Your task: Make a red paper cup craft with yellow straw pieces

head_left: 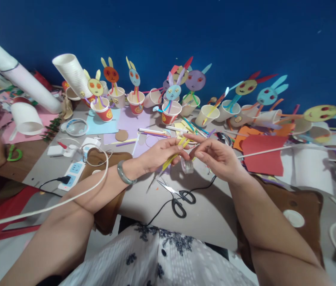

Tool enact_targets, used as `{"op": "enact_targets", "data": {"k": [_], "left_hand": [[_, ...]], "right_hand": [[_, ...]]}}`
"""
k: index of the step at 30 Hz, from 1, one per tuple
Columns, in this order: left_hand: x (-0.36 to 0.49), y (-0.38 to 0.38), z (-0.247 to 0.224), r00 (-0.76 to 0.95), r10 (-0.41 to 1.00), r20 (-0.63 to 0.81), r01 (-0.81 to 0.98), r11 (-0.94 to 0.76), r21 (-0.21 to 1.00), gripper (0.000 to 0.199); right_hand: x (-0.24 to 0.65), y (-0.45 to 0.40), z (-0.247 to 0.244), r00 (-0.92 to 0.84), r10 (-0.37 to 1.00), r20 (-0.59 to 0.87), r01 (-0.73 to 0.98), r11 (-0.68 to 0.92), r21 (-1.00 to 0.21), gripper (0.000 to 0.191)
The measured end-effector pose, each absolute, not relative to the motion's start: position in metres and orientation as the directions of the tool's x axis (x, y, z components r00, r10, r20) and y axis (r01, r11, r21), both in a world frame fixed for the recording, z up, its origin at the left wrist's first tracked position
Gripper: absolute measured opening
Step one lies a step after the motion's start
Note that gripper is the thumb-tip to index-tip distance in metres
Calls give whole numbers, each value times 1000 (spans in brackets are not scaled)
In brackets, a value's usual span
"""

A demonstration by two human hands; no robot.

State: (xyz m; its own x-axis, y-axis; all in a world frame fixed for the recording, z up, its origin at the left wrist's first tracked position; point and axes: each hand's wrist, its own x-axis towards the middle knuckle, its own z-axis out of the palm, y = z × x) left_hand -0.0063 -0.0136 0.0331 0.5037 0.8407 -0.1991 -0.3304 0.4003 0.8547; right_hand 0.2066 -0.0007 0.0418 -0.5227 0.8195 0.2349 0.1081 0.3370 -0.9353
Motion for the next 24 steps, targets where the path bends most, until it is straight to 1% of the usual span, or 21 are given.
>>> {"op": "enact_targets", "data": {"k": [4,10,14,20,24], "left_hand": [[-6,-13,32,484,854,-189,-367,394,843,19],[-6,-11,30,416,888,-197,-422,381,823,16],[-6,-10,30,395,896,-202,-423,373,826,17],[-7,-11,30,393,894,-213,-409,378,831,15],[-6,-11,30,383,899,-211,-404,368,837,16]], "right_hand": [[207,0,42,-513,827,232,117,335,-935,24],[209,0,39,-507,819,269,130,381,-916,23],[209,0,38,-497,833,243,158,362,-919,27],[207,-1,39,-508,826,244,178,378,-908,30],[207,-2,39,-519,821,240,195,387,-901,29]]}}
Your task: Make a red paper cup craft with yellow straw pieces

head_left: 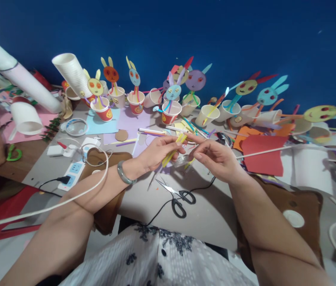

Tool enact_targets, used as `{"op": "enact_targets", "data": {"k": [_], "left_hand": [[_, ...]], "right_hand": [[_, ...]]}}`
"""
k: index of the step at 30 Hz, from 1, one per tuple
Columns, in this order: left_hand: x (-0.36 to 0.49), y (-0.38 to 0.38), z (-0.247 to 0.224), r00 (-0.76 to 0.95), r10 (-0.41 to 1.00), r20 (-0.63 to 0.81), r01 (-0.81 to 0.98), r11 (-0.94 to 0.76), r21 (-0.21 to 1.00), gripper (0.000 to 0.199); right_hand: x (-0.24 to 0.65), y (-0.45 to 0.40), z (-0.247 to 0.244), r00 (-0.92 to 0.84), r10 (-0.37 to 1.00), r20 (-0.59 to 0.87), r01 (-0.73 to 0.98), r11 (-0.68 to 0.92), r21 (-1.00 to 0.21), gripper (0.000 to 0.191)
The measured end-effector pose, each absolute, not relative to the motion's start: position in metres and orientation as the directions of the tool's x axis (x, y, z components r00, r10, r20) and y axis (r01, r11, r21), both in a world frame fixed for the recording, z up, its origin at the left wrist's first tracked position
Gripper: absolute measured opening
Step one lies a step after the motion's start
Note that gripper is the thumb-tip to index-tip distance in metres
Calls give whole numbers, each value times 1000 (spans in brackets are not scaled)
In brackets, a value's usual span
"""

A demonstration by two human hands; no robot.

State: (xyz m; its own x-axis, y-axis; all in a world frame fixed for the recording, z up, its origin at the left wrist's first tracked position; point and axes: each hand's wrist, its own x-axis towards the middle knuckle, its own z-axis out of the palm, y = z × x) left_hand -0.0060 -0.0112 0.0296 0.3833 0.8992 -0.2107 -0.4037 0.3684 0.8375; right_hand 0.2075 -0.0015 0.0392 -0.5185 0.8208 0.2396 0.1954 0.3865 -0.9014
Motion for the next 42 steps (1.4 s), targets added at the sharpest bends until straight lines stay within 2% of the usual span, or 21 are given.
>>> {"op": "enact_targets", "data": {"k": [6,12,21,26,35,42], "left_hand": [[-5,-12,31,371,903,-216,-408,368,836,13],[-6,-13,32,365,895,-255,-394,397,829,23],[-6,-13,29,366,906,-213,-380,354,855,24],[-7,-13,29,369,911,-183,-370,325,870,22],[-7,-16,27,442,889,-119,-380,306,873,24],[-9,-17,31,527,846,-73,-338,288,896,30]], "right_hand": [[208,-2,38,-522,817,245,193,393,-899,29],[207,-2,38,-525,824,213,204,365,-909,28],[209,1,38,-521,826,214,154,338,-929,25],[208,2,42,-475,864,170,122,256,-959,30],[207,7,40,-403,898,176,73,223,-972,32],[209,8,47,-404,910,93,113,150,-982,36]]}}
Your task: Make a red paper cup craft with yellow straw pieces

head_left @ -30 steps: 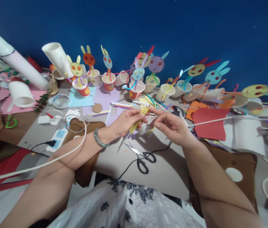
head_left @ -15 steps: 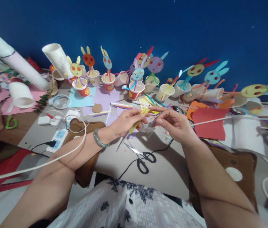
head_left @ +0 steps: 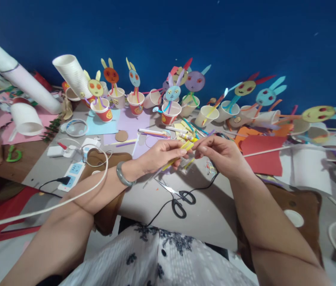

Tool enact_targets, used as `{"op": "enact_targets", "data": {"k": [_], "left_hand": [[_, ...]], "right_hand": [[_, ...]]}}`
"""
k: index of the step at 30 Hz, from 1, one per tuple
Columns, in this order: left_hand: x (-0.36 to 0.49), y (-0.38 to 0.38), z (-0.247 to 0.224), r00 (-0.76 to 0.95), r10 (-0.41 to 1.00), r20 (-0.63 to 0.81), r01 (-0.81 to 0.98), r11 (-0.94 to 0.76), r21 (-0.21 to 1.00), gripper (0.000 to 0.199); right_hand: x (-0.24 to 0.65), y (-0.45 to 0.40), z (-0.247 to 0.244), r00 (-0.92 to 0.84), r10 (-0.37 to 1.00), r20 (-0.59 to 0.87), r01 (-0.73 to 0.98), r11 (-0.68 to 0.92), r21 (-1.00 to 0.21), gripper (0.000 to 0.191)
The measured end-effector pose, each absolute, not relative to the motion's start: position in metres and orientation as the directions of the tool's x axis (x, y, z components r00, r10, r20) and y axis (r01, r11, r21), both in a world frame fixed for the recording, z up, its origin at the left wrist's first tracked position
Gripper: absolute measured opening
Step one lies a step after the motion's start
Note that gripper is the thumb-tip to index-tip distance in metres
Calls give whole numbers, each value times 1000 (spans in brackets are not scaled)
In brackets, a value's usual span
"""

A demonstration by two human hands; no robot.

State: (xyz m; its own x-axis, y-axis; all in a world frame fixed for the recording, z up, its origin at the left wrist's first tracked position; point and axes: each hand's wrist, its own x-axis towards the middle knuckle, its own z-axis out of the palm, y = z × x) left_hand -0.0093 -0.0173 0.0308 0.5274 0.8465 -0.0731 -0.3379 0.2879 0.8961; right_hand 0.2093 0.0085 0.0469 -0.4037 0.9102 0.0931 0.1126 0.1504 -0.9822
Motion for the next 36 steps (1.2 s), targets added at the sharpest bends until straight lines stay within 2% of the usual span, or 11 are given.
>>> {"op": "enact_targets", "data": {"k": [5,11,15,22,25,30,36], "left_hand": [[-11,-19,35,591,800,-109,-289,335,897,32],[-11,-20,36,621,770,-149,-234,363,902,30],[-12,-20,38,634,750,-186,-168,369,914,23],[-11,-23,39,688,673,-273,-57,425,903,22],[-11,-23,44,686,652,-324,-27,468,884,15],[-11,-22,48,660,630,-409,7,540,842,14],[-12,-18,40,643,633,-431,3,561,828,16]], "right_hand": [[216,10,54,-400,916,23,256,136,-957,45],[222,16,63,-448,886,-115,355,58,-933,47],[222,23,72,-507,851,-135,385,83,-919,45],[213,36,91,-642,740,-200,478,183,-859,41],[208,42,92,-694,694,-191,495,268,-826,38],[203,45,95,-716,681,-152,504,354,-788,40],[196,39,102,-718,696,-8,477,484,-733,35]]}}
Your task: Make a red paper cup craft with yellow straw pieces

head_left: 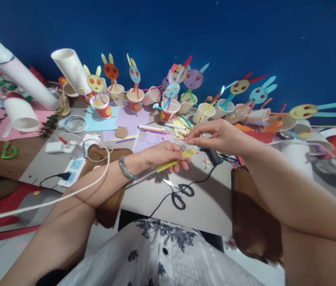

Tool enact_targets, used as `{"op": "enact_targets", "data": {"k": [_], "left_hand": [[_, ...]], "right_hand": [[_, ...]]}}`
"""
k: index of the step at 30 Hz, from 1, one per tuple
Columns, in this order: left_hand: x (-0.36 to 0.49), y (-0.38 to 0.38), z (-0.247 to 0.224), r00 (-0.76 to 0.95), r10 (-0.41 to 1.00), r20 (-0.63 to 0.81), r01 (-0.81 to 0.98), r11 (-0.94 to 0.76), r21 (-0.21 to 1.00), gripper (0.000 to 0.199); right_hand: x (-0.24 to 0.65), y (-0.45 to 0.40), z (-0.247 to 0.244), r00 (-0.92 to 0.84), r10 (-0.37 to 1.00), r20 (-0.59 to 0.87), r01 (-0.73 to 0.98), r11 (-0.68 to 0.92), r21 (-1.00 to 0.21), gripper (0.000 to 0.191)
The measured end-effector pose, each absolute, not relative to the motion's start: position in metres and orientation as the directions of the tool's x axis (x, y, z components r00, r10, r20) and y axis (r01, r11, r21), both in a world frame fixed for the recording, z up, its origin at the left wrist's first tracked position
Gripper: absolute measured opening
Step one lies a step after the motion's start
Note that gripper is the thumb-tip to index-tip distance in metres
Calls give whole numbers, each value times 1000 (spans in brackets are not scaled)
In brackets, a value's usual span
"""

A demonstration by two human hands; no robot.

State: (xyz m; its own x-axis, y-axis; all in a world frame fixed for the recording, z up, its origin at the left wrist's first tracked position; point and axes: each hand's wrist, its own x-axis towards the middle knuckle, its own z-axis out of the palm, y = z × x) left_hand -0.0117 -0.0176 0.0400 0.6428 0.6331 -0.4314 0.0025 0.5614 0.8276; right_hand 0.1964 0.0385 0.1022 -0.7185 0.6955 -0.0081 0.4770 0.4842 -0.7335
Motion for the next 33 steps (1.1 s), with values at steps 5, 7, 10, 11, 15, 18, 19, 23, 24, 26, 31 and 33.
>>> {"op": "enact_targets", "data": {"k": [5,7,10,11,15,18,19,23,24,26,31,33], "left_hand": [[-13,-15,37,671,601,-435,-19,600,800,14],[-12,-14,38,673,597,-438,-39,619,784,12],[-12,-13,40,668,609,-427,-79,629,773,11],[-12,-13,40,667,613,-423,-89,629,772,11],[-12,-14,41,664,619,-419,-114,637,762,10],[-13,-14,40,659,624,-420,-121,639,760,10],[-13,-14,40,657,626,-419,-122,637,761,10],[-14,-13,40,658,628,-416,-119,632,766,11],[-14,-13,40,658,627,-418,-116,633,766,12],[-14,-13,41,657,625,-421,-113,634,765,12],[-15,-12,39,667,633,-393,-134,621,772,10],[-15,-11,38,671,635,-384,-138,615,777,11]], "right_hand": [[192,39,100,-765,634,118,400,610,-685,28],[191,38,99,-790,595,146,367,651,-664,25],[192,35,100,-818,551,163,335,689,-643,22],[193,34,100,-826,538,168,325,697,-639,22],[198,30,99,-846,495,197,290,738,-609,21],[202,28,96,-849,470,243,266,776,-572,19],[203,28,94,-849,462,257,259,787,-560,19],[206,27,90,-848,440,295,254,826,-502,19],[207,27,89,-848,437,300,257,834,-488,19],[208,27,86,-850,430,303,265,847,-460,20],[211,27,82,-846,430,316,296,871,-392,21],[212,26,81,-844,440,307,314,869,-382,20]]}}
